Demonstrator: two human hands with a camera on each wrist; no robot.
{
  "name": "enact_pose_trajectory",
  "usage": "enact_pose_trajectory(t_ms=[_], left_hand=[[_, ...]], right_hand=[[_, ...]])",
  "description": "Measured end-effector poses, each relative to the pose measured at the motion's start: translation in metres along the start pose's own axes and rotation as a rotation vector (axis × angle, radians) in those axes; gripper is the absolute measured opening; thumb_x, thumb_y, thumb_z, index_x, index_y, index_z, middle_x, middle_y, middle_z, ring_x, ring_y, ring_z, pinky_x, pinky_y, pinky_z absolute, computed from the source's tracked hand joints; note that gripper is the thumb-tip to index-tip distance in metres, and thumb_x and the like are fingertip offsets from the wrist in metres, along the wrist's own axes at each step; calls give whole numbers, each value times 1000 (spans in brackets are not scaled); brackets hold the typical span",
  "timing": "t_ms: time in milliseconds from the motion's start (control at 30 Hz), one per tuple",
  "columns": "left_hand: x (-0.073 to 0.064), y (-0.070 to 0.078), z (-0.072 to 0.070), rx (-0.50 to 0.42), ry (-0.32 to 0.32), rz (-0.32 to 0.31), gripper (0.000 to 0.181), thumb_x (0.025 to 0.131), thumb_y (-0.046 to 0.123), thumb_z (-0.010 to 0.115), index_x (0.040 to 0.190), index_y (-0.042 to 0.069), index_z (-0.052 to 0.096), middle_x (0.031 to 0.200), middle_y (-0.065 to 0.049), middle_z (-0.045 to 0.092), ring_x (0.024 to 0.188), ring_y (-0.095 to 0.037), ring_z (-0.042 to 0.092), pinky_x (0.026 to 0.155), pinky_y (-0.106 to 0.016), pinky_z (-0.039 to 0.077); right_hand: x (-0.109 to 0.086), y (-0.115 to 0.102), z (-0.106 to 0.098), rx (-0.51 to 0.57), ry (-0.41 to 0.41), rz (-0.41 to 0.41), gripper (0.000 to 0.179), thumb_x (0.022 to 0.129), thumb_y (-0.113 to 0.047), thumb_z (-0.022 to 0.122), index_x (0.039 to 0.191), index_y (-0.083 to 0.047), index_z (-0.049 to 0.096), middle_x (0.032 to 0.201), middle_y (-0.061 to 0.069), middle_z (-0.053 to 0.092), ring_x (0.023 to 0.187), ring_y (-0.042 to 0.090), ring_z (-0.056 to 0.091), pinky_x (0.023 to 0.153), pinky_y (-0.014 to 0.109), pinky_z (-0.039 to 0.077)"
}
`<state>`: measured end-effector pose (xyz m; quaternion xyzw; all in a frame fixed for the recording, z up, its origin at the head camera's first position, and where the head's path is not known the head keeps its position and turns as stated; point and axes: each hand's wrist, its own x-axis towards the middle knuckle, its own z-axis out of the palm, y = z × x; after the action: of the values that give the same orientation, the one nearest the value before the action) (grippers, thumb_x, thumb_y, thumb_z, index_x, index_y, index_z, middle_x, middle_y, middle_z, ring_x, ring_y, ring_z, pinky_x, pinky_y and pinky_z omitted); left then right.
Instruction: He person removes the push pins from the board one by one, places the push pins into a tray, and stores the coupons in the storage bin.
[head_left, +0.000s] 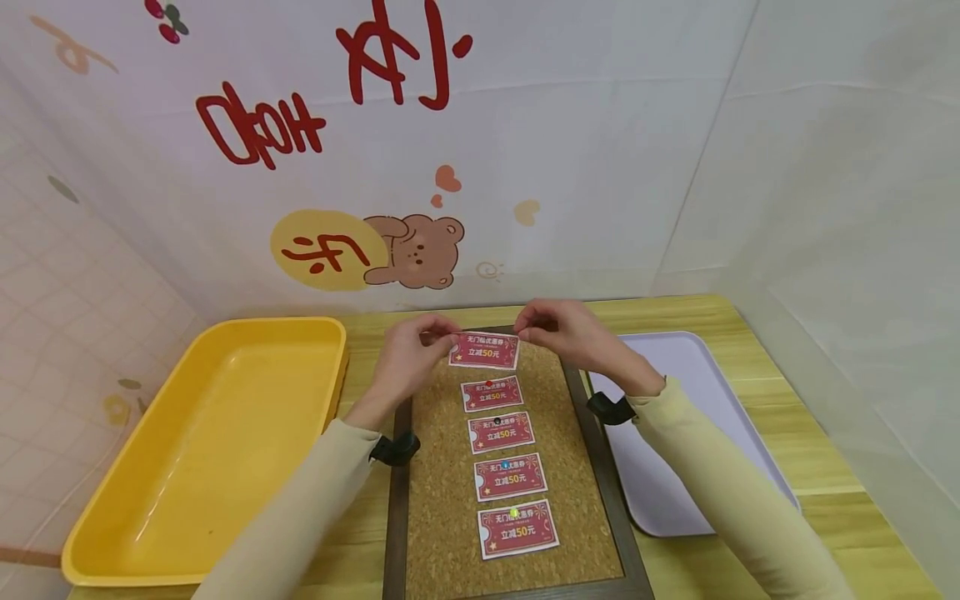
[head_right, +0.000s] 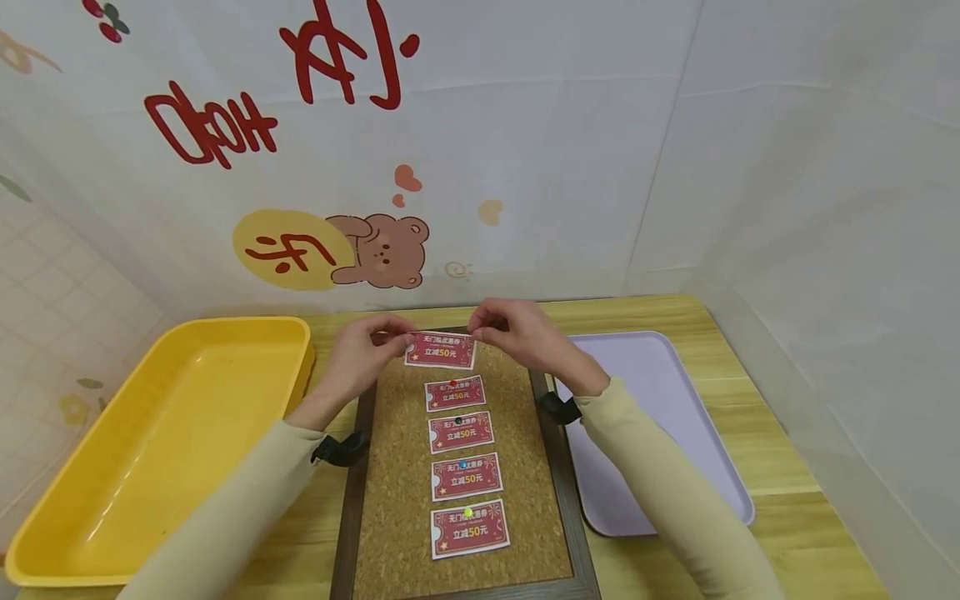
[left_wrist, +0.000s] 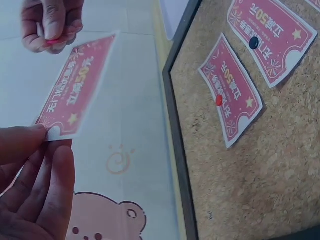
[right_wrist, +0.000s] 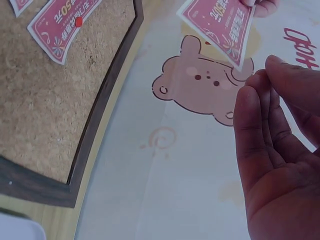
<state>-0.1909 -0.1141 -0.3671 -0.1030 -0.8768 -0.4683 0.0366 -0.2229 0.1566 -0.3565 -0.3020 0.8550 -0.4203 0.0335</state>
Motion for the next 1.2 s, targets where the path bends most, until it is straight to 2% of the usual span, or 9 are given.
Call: enact_pose_trajectory(t_ms=[200, 500, 633, 867, 1067, 1200], left_hand=[[-8, 6, -14, -12, 5, -16, 15, 100, 14, 70, 111, 7, 77, 102, -7, 75, 86, -23, 65, 74, -33, 51], [-21, 5, -45, 0, 42, -28, 21, 98, 19, 73, 115, 7, 76, 102, -8, 74, 91, -23, 68, 76, -32, 53], [-26, 2, -60, -8, 57, -32, 22, 98, 19, 74, 116, 7, 77, 103, -9, 76, 90, -22, 69, 75, -29, 53], [-32, -6, -84, -47, 52, -80, 29, 99, 24, 72, 119, 3, 74, 109, -12, 75, 91, -18, 69, 76, -22, 55], [-37, -18, -101, -85, 56, -122, 38, 100, 30, 71, 123, 0, 72, 114, -15, 74, 91, -12, 67, 78, -19, 55], [-40, -26, -112, -97, 64, -130, 41, 100, 30, 71, 126, -2, 70, 116, -15, 72, 93, -13, 67, 81, -17, 55]], right_hand=[[-16, 0, -11, -11, 30, 26, 6, 102, -12, 68, 103, -14, 73, 98, -2, 71, 85, 19, 65, 75, 33, 52], [-38, 5, -28, -5, 73, 57, 5, 100, -10, 69, 102, -12, 73, 102, 1, 72, 89, 24, 66, 76, 27, 52], [-48, 9, -35, -10, 99, 79, 6, 99, -6, 69, 102, -10, 73, 100, 2, 71, 89, 21, 67, 76, 25, 52], [-64, 24, -45, 6, 144, 108, 5, 99, -4, 68, 102, -6, 72, 101, 9, 71, 89, 10, 67, 78, 21, 52], [-73, 38, -53, -46, 166, 126, 5, 100, -7, 69, 102, -7, 73, 101, 6, 72, 88, 9, 67, 77, 19, 52], [-77, 48, -57, -66, 162, 149, 5, 100, -8, 69, 103, -7, 73, 102, 8, 72, 90, 15, 68, 77, 20, 52]])
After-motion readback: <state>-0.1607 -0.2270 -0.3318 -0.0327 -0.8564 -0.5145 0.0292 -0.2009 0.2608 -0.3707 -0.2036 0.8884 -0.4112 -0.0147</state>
